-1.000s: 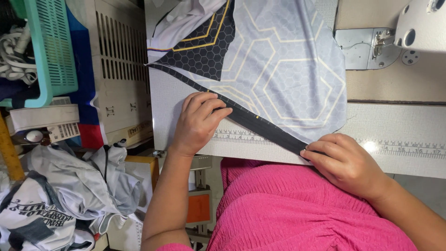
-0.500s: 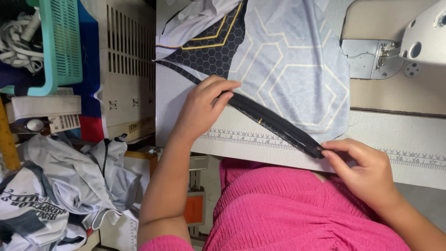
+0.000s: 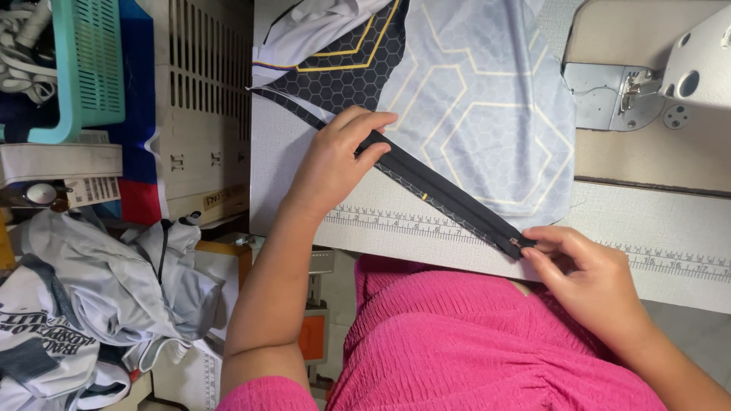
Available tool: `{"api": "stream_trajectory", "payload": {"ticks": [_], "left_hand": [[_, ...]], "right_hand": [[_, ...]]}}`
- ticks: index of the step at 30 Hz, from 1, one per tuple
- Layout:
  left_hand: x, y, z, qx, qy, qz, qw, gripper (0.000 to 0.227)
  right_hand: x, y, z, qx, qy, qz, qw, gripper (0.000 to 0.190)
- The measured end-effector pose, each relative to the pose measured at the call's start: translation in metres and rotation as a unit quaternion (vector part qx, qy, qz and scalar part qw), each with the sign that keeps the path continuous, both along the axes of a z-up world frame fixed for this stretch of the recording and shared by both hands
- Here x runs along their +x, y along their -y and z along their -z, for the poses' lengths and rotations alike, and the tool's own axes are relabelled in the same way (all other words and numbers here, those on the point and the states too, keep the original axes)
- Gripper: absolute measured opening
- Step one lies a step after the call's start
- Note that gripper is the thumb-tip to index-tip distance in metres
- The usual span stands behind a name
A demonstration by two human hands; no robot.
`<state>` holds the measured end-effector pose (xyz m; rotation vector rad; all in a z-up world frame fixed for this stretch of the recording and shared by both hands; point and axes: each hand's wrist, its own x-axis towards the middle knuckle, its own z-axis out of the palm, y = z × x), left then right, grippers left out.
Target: Aligning a zipper to a fabric panel, marking the required length with chalk, and cutting it with scissors
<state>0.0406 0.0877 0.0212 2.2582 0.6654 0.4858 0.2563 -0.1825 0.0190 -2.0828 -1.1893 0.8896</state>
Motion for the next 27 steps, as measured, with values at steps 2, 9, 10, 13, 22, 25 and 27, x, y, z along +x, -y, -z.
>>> {"api": "stream_trajectory", "payload": {"ticks": [2, 9, 10, 13, 22, 25, 27], "left_hand": [[0.000, 0.000, 0.002, 0.007, -0.008, 0.003, 1.000, 0.030], [-0.001, 0.001, -0.005, 0.022, -0.009, 0.001, 1.000, 0.028], [-0.002, 0.001, -0.005, 0.021, -0.010, 0.001, 1.000, 0.028], [-0.002, 0.000, -0.004, 0.018, -0.006, -0.005, 1.000, 0.029], [-0.003, -0.001, 0.000, 0.018, -0.008, -0.001, 1.000, 0.031], [-0.002, -0.001, -0.001, 0.008, -0.013, -0.001, 1.000, 0.031], [-0.003, -0.001, -0.001, 0.002, -0.021, 0.001, 1.000, 0.032]], "right_hand": [[0.000, -0.002, -0.002, -0.004, 0.004, -0.009, 1.000, 0.024], [-0.002, -0.006, -0.006, 0.029, 0.054, -0.048, 0.997, 0.023], [-0.002, -0.006, -0.006, 0.029, 0.054, -0.049, 0.997, 0.023], [-0.002, -0.009, -0.006, 0.043, 0.058, -0.069, 0.995, 0.023], [-0.002, -0.019, -0.012, 0.142, 0.195, -0.154, 0.958, 0.011], [-0.003, -0.020, -0.012, 0.135, 0.206, -0.188, 0.951, 0.015], [-0.003, -0.020, -0.010, 0.133, 0.216, -0.203, 0.946, 0.014]]}}
